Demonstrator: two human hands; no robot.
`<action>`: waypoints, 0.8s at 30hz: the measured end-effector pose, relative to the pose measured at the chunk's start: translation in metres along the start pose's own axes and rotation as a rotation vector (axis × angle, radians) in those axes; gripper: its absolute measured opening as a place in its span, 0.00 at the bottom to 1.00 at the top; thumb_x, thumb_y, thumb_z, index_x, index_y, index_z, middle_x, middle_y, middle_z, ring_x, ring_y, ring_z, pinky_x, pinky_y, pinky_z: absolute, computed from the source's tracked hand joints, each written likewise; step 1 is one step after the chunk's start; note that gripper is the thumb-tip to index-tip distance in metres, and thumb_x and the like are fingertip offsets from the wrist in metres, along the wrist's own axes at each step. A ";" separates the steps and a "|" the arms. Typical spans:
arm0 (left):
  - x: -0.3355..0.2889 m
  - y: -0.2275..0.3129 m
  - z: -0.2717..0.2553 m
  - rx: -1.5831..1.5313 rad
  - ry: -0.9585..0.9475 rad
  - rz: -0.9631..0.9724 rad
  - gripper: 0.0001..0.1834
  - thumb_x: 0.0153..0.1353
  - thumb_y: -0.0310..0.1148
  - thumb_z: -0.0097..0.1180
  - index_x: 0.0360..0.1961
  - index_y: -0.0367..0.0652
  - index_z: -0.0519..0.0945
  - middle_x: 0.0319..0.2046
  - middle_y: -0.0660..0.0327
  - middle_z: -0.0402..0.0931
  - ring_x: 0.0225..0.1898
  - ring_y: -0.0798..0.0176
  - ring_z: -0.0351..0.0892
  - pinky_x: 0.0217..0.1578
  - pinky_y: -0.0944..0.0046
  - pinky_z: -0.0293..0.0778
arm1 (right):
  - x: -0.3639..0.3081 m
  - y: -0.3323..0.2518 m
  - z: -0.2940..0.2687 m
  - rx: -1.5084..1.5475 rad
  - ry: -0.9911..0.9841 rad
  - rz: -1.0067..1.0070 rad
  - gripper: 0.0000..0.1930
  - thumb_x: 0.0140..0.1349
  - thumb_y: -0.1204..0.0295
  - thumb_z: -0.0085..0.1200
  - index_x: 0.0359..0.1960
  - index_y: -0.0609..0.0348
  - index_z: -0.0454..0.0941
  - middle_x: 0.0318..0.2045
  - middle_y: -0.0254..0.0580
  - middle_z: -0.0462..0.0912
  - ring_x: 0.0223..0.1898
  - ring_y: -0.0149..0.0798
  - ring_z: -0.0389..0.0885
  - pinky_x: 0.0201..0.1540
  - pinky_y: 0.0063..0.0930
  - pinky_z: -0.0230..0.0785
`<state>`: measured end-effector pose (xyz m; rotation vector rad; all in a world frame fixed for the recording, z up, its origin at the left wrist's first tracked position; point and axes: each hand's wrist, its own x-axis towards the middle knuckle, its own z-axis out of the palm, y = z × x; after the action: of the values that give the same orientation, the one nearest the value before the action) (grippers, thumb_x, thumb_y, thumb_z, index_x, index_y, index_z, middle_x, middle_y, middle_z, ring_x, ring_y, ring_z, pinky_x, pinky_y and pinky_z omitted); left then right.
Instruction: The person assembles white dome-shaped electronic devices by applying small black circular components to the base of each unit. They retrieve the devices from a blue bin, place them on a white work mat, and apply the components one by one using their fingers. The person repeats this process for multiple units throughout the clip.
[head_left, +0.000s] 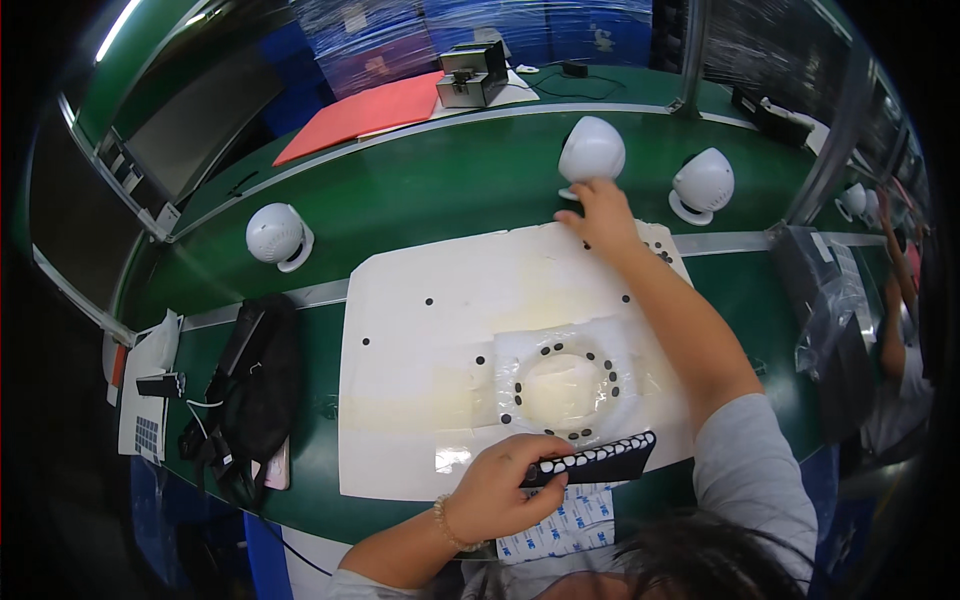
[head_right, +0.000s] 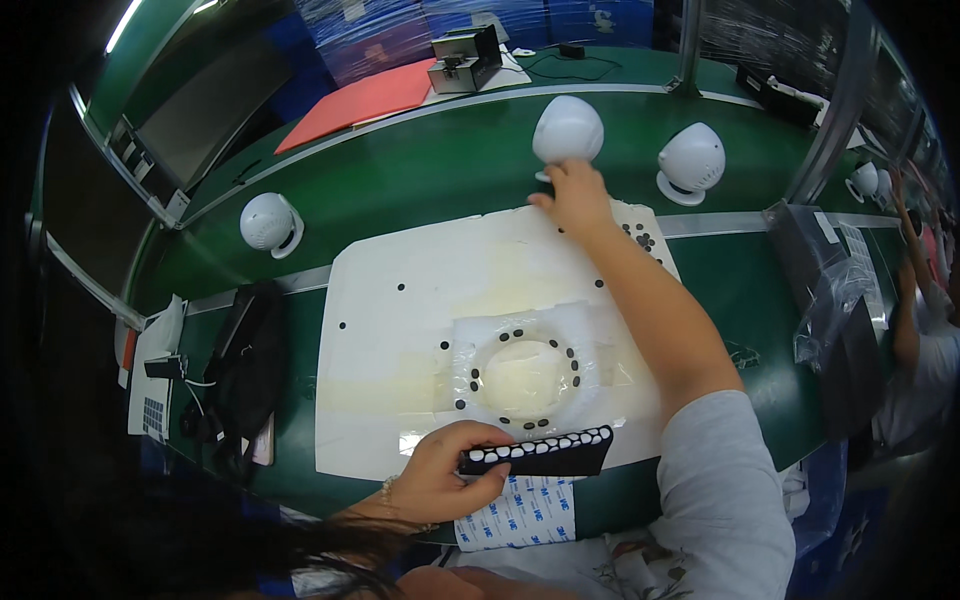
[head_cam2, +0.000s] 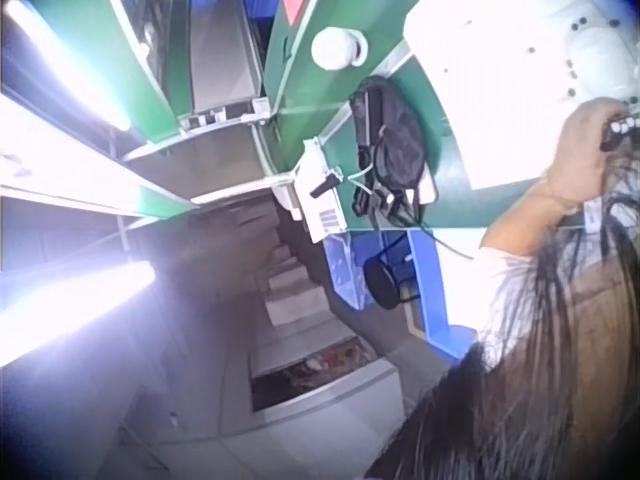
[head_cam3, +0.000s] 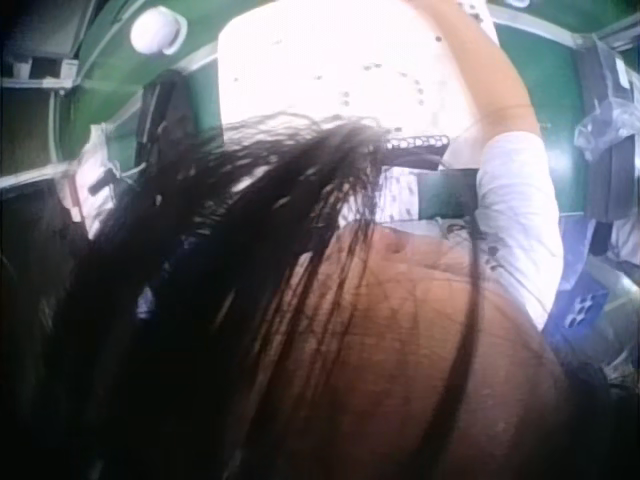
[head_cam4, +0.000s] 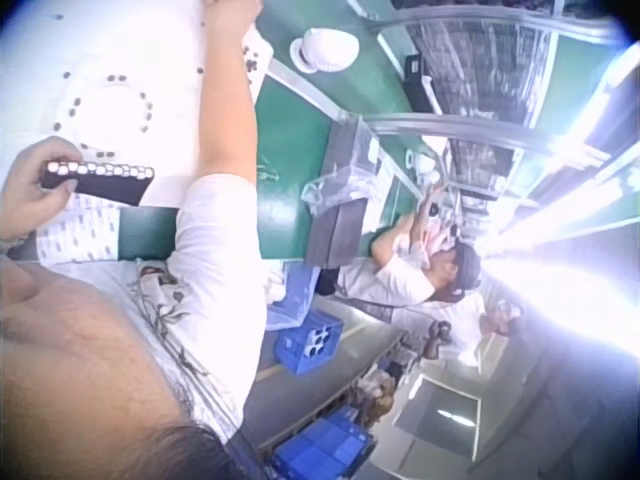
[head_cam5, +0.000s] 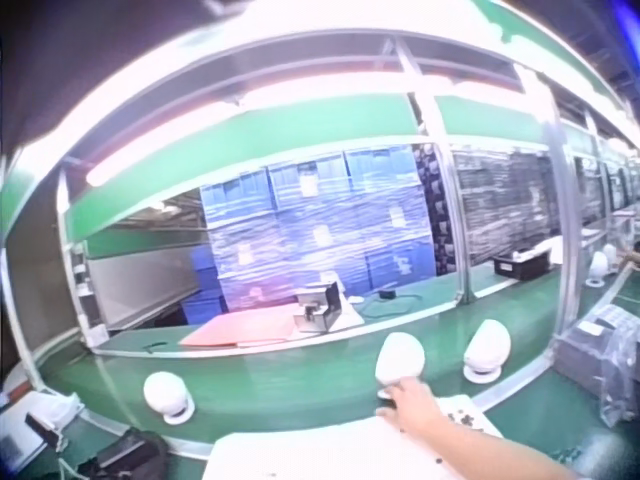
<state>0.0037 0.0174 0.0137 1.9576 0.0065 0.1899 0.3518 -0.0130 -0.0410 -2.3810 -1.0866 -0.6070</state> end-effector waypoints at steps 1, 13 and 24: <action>-0.001 0.000 0.000 -0.003 -0.009 0.006 0.16 0.48 0.29 0.57 0.39 0.40 0.74 0.33 0.52 0.76 0.33 0.54 0.77 0.33 0.63 0.73 | 0.010 0.003 -0.005 0.034 -0.010 0.031 0.17 0.50 0.63 0.57 0.39 0.59 0.76 0.38 0.47 0.74 0.42 0.48 0.73 0.44 0.36 0.65; -0.012 0.003 0.000 0.032 -0.099 0.277 0.14 0.45 0.25 0.57 0.36 0.38 0.76 0.28 0.54 0.76 0.29 0.54 0.76 0.30 0.62 0.71 | -0.106 -0.072 -0.162 1.454 -0.542 0.488 0.10 0.56 0.68 0.53 0.35 0.62 0.71 0.24 0.34 0.76 0.22 0.23 0.73 0.24 0.14 0.65; -0.021 0.001 0.005 -0.177 0.276 0.082 0.09 0.52 0.25 0.57 0.33 0.34 0.73 0.23 0.59 0.75 0.24 0.72 0.72 0.26 0.72 0.69 | -0.150 -0.074 -0.176 0.839 0.008 -0.085 0.21 0.52 0.65 0.59 0.45 0.59 0.67 0.29 0.33 0.73 0.33 0.31 0.74 0.38 0.27 0.66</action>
<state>-0.0165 0.0109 0.0098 1.7438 0.0874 0.4970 0.1694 -0.1558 0.0326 -1.6073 -1.1451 -0.1252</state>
